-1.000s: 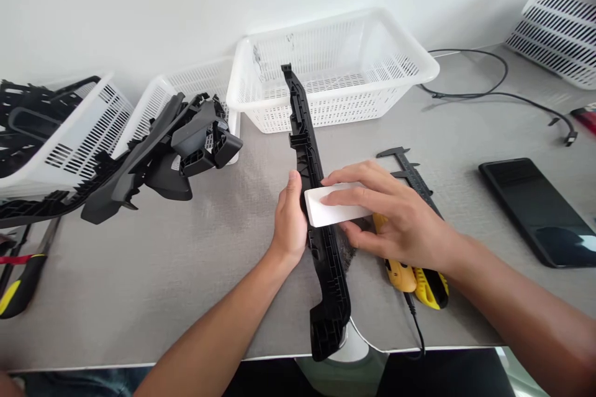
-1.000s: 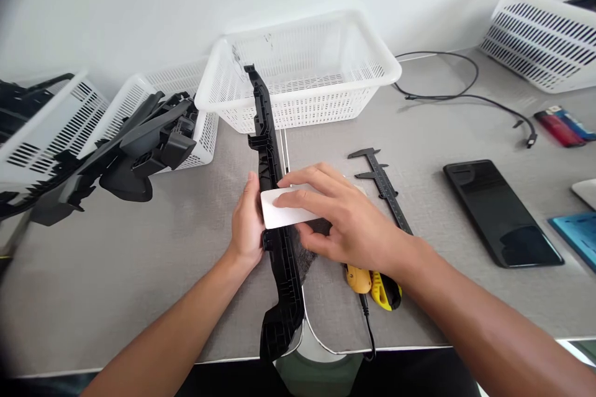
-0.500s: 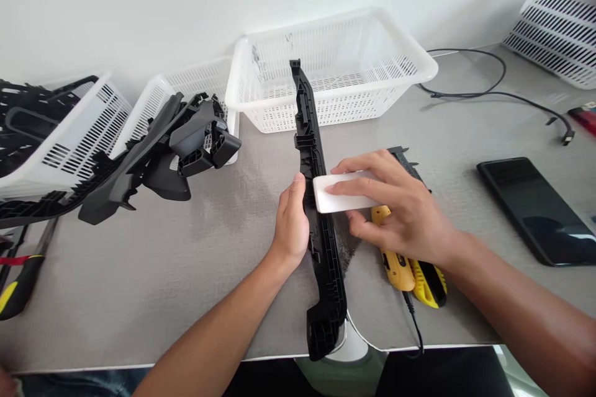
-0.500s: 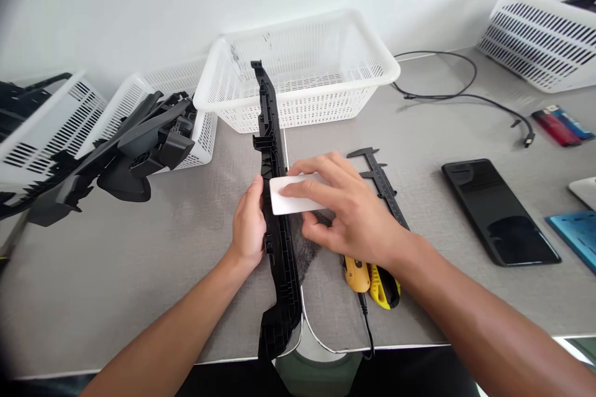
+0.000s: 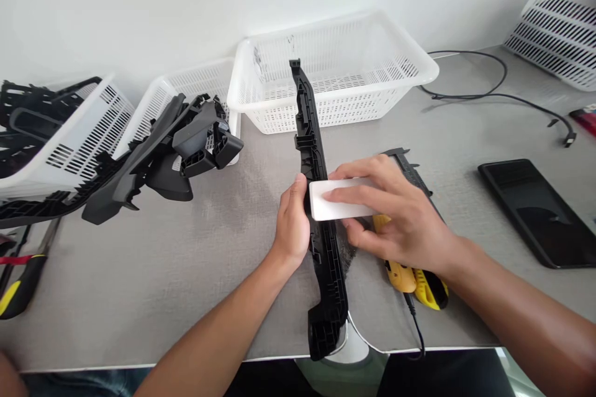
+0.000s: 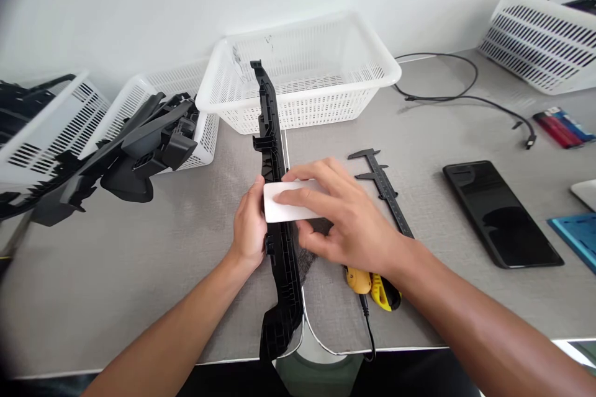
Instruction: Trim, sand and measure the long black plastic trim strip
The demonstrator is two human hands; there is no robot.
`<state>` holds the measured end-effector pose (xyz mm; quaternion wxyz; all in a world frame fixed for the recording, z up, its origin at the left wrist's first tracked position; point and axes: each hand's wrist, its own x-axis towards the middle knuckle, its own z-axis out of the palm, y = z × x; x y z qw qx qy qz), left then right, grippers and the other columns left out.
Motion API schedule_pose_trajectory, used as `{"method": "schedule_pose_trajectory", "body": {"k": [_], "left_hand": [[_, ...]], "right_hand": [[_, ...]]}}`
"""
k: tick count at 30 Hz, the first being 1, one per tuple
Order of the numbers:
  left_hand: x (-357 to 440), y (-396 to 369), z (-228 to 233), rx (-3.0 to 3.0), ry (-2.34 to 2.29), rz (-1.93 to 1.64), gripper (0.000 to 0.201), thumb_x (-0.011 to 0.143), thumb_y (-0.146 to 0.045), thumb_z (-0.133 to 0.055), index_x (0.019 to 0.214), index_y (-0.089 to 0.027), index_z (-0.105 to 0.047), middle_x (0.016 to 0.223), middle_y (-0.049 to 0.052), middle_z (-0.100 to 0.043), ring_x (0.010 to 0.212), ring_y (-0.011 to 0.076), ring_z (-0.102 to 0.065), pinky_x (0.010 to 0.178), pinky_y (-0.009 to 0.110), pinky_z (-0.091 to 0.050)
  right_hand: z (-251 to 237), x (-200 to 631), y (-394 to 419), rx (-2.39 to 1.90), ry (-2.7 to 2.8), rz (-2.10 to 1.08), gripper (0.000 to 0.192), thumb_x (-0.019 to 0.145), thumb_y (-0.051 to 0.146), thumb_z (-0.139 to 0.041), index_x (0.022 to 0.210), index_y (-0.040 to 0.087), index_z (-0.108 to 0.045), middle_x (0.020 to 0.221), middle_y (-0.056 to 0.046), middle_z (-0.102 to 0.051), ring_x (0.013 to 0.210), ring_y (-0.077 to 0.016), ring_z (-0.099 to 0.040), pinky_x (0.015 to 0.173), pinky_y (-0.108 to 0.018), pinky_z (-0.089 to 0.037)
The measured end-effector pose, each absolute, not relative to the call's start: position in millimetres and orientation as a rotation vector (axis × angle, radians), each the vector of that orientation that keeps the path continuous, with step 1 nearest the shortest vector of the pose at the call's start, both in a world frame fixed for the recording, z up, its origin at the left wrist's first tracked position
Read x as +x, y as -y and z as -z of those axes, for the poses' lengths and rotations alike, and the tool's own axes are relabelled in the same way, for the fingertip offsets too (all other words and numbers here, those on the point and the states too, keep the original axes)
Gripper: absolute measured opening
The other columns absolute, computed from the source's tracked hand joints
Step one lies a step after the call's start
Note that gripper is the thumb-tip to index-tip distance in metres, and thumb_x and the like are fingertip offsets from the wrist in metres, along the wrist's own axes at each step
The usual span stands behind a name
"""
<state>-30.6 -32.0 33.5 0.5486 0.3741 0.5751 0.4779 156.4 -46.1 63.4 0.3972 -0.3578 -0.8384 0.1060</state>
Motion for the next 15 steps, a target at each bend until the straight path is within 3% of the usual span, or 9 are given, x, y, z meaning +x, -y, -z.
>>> {"method": "schedule_pose_trajectory", "body": {"k": [3,7,12,15], "left_hand": [[-30.6,32.5,-32.7,0.89,-1.345,-1.119,0.048,0.107,-0.057,-0.059,0.075,-0.023,-0.07,0.084,0.003,-0.071,0.091,0.0242,-0.065,0.085,0.033,-0.051],[-29.7,32.1,-33.1,0.842,-1.366,-1.146,0.039,0.106,-0.053,-0.062,0.087,-0.022,-0.076,0.095,0.004,-0.075,0.103,0.0255,-0.067,0.093,0.033,-0.05],[-29.1,31.6,-36.0,0.869,-1.328,-1.163,0.045,0.105,-0.052,-0.064,0.071,-0.023,-0.067,0.077,0.002,-0.068,0.084,0.0223,-0.063,0.079,0.031,-0.05],[-29.1,32.0,-34.6,0.881,-1.311,-1.203,0.042,0.105,-0.052,-0.065,0.074,-0.023,-0.07,0.083,0.002,-0.071,0.09,0.0225,-0.065,0.083,0.031,-0.051]], "right_hand": [[-63.1,157.2,45.3,-0.895,2.156,-0.275,0.037,0.092,0.007,-0.066,0.124,0.025,-0.071,0.131,-0.013,-0.07,0.105,-0.0294,-0.067,0.092,-0.05,-0.055],[-63.6,158.6,45.2,-0.942,2.102,-0.222,0.037,0.092,0.008,-0.067,0.124,0.025,-0.072,0.13,-0.014,-0.07,0.106,-0.0306,-0.067,0.091,-0.05,-0.056],[-61.5,155.2,46.2,-0.885,2.154,-0.293,0.039,0.092,0.009,-0.068,0.126,0.028,-0.074,0.134,-0.012,-0.071,0.109,-0.0312,-0.068,0.095,-0.052,-0.057],[-62.3,161.0,43.6,-0.978,2.097,-0.292,0.037,0.093,0.012,-0.068,0.125,0.029,-0.076,0.134,-0.012,-0.072,0.112,-0.0326,-0.07,0.097,-0.054,-0.058]]}}
